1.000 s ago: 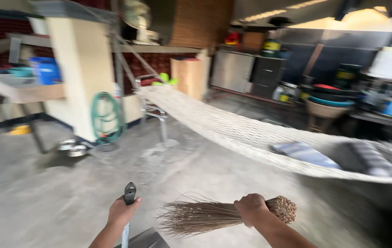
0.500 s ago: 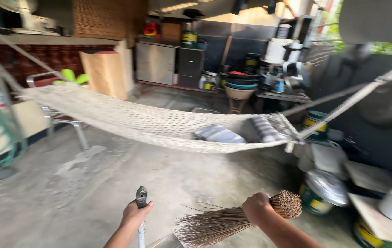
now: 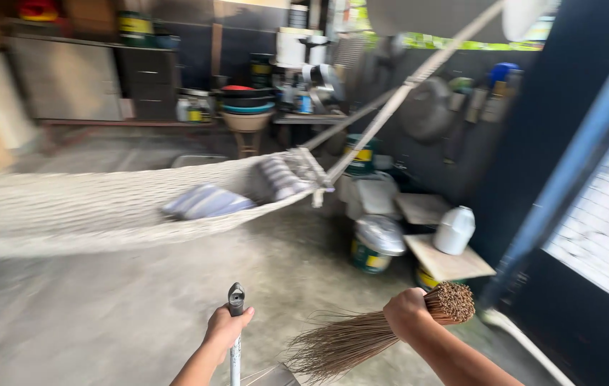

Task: Sweeping the concrete floor in an outdoor area using a stick broom and a dustpan.

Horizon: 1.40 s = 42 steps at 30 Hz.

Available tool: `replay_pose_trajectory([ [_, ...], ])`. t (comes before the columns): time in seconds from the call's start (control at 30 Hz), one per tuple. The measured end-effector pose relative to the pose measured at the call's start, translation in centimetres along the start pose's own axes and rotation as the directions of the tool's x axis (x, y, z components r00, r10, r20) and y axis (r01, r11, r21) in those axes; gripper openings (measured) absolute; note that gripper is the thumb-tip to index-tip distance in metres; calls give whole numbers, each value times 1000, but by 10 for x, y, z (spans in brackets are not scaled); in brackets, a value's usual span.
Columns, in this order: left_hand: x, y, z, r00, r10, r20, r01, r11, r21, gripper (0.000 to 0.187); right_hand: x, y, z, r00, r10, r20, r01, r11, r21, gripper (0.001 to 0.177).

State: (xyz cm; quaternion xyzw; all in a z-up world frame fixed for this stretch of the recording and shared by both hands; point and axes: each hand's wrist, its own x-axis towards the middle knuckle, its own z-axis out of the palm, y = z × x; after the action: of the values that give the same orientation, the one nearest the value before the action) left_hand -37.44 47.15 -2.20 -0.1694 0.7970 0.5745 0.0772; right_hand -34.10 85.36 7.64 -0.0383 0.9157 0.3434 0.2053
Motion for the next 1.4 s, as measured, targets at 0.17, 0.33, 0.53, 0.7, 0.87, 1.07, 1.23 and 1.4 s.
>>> replay_pose_trajectory([
  [0.17,50,35,90,982,110,150,-124,989,84,36,18,47,72,989,113,-94,-111,993,26,22],
  [0.33,78,91,167,943,146,300,-191,973,127,33,19,89,104,974,226,-5,-226,974,36,20],
  [0.53,114,138,259,880,237,413,-297,951,87,32,16,144,121,952,305,3,-304,951,-63,22],
  [0.7,123,178,333,831,311,462,-379,923,61,30,8,189,125,923,385,-11,-382,912,-148,27],
  [0.87,151,209,427,780,355,515,-429,903,27,30,27,250,154,912,402,-83,-410,885,-220,27],
  [1.07,164,233,536,740,376,557,-453,892,-1,28,69,330,220,884,435,-170,-466,837,-285,29],
  [1.23,173,245,617,712,369,598,-464,886,6,25,94,379,255,894,424,-147,-449,847,-286,28],
  [1.4,191,254,709,637,360,681,-463,886,-35,22,122,419,283,901,429,-67,-421,825,-376,24],
])
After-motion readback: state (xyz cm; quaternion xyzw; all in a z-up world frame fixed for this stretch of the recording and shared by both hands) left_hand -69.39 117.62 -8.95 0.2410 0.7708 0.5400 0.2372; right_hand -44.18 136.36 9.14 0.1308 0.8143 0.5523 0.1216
